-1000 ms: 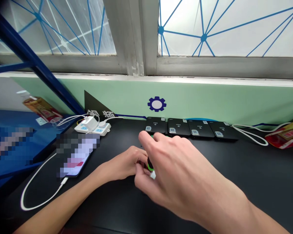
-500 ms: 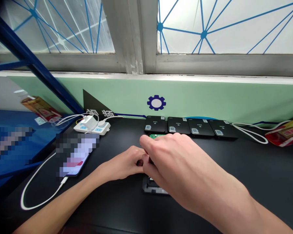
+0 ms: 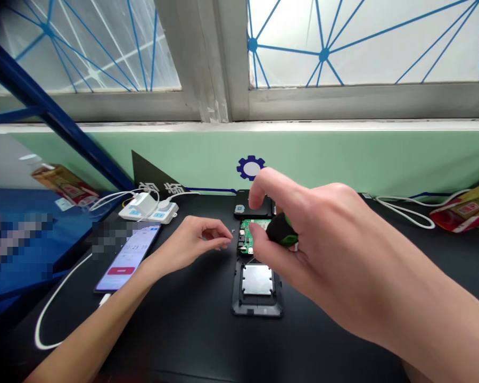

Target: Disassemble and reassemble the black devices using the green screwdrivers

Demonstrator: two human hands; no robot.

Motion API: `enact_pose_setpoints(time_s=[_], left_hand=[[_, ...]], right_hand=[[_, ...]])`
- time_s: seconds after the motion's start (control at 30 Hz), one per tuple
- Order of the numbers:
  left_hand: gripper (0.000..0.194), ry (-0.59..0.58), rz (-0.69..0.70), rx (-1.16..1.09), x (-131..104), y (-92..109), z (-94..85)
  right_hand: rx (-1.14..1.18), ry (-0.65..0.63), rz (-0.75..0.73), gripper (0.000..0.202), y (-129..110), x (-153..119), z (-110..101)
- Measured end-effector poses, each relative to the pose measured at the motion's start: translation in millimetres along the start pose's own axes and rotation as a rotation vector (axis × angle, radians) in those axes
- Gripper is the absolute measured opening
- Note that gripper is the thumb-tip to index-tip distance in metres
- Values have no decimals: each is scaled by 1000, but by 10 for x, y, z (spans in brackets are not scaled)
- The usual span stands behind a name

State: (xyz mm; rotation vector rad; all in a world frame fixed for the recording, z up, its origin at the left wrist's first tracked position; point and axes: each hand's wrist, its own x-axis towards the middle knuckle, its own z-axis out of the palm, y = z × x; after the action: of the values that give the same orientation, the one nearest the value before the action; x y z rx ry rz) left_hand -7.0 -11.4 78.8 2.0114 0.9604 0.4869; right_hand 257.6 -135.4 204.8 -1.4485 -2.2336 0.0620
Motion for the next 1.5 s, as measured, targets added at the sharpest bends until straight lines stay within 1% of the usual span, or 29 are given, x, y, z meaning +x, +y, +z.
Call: enact_pose_setpoints(time_s=[0.13, 0.27, 0.4, 0.53, 0.67, 0.87, 1.1, 1.23, 1.37, 1.43, 1.5], left_hand=[[5, 84, -9, 126, 50, -106, 30], [10, 123, -81, 206, 91, -215, 63], [12, 153, -111, 243, 105, -266, 69], [13, 167, -111, 272, 94, -291, 93], [13, 171, -86, 295, 81, -303, 124], [14, 196, -56, 322, 94, -320, 141], [17, 240, -21, 288, 126, -395, 187], [16, 246, -7, 269, 131, -385, 197], [16, 243, -8, 265, 131, -364, 200], [16, 244, -10, 268, 128, -356, 200], [17, 247, -10, 276, 125, -352, 197]], right_hand=[[-13, 35, 10, 16, 27, 7, -24], [-24, 31, 15, 18, 47, 3, -21], [-37, 39, -14, 17, 65, -10, -7], [-23, 28, -15, 17, 76, -8, 16], [-69, 35, -32, 21, 83, -12, 31], [-55, 34, -13, 22, 87, -10, 2], [-78, 45, -43, 20, 78, -7, 13], [-80, 51, -26, 21, 93, -31, 39], [-98, 88, -18, 26, 80, -49, 42], [-84, 70, -6, 25, 65, -37, 16], [-61, 20, 9, 21, 57, -15, -15]])
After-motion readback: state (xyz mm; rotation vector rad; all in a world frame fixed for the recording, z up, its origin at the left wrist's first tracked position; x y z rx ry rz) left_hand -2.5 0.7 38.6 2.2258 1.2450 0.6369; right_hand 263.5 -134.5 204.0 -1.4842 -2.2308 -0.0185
